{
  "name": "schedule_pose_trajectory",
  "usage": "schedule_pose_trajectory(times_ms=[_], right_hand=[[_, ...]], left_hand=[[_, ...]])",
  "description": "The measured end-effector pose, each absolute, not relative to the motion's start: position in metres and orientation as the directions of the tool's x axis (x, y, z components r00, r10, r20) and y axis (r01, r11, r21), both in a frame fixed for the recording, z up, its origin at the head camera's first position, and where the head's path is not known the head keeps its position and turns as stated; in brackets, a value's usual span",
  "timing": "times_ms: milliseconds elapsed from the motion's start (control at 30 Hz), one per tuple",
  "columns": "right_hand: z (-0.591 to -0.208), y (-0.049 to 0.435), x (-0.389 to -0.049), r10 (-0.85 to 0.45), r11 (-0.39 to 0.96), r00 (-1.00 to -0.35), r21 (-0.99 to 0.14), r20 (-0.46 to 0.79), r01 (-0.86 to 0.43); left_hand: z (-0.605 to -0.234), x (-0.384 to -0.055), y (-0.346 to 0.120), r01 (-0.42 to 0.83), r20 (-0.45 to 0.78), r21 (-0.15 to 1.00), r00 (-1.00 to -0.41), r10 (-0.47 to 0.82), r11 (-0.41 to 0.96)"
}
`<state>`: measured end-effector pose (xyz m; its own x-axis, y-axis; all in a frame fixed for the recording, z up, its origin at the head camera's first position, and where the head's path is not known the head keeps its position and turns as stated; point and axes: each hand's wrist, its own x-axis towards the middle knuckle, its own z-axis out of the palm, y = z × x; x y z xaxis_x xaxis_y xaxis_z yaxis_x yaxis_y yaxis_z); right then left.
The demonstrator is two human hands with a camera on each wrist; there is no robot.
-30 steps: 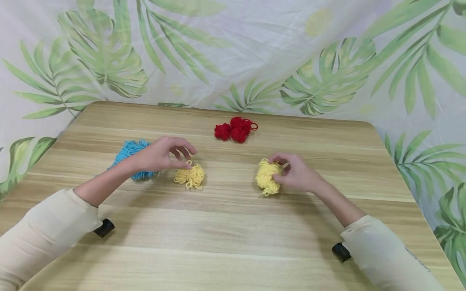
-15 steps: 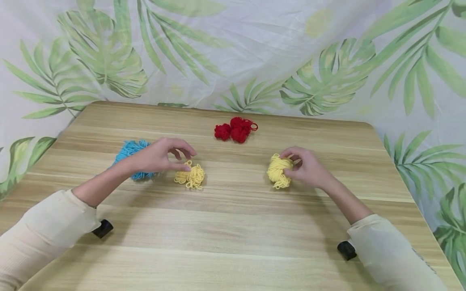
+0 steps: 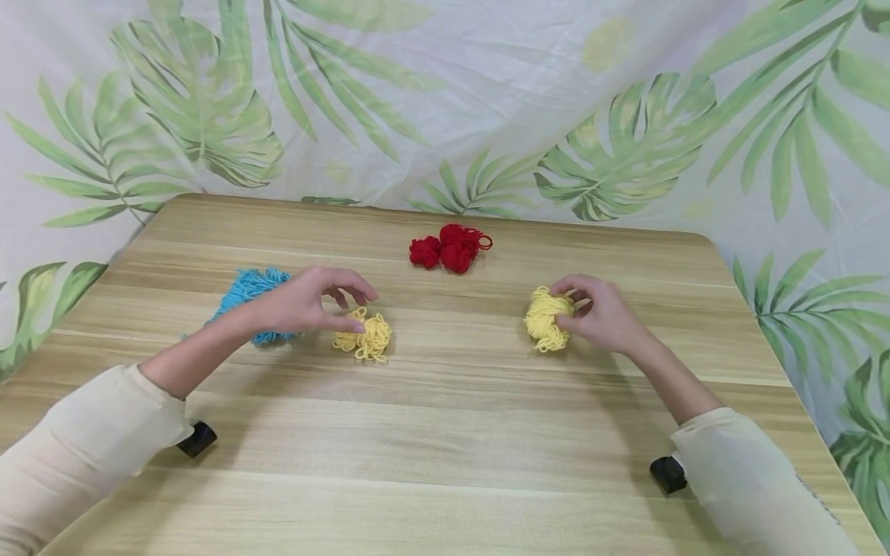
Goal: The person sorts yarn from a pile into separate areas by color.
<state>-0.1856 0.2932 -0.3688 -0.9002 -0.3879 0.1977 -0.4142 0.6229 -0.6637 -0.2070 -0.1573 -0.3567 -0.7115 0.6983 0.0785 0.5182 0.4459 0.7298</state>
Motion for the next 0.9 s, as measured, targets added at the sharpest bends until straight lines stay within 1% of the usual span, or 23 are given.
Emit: schedule_pose_trajectory(times_ms=[233, 433, 633, 900], right_hand=[[-0.369, 0.302, -0.188, -0.363, 0.65, -0.91, -0.646, 0.198, -0.4], [-0.371, 0.307, -0.19, -0.348, 0.65, -0.918, -0.656, 0.191, -0.383], [-0.371, 0.314, -0.195, -0.331, 0.659, -0.92, -0.647, 0.207, -0.383], [-0.373, 0.325, -0.2, -0.302, 0.663, -0.927, -0.65, 0.222, -0.371]], left_hand=[[-0.357, -0.204, -0.156, 0.523, 0.055, 0.717, -0.702, 0.71, 0.461], [-0.356, -0.204, -0.154, 0.542, 0.05, 0.704, -0.682, 0.729, 0.459], [-0.355, -0.204, -0.153, 0.536, 0.02, 0.706, -0.668, 0.744, 0.463], [-0.355, -0.205, -0.154, 0.551, 0.017, 0.694, -0.655, 0.755, 0.463]])
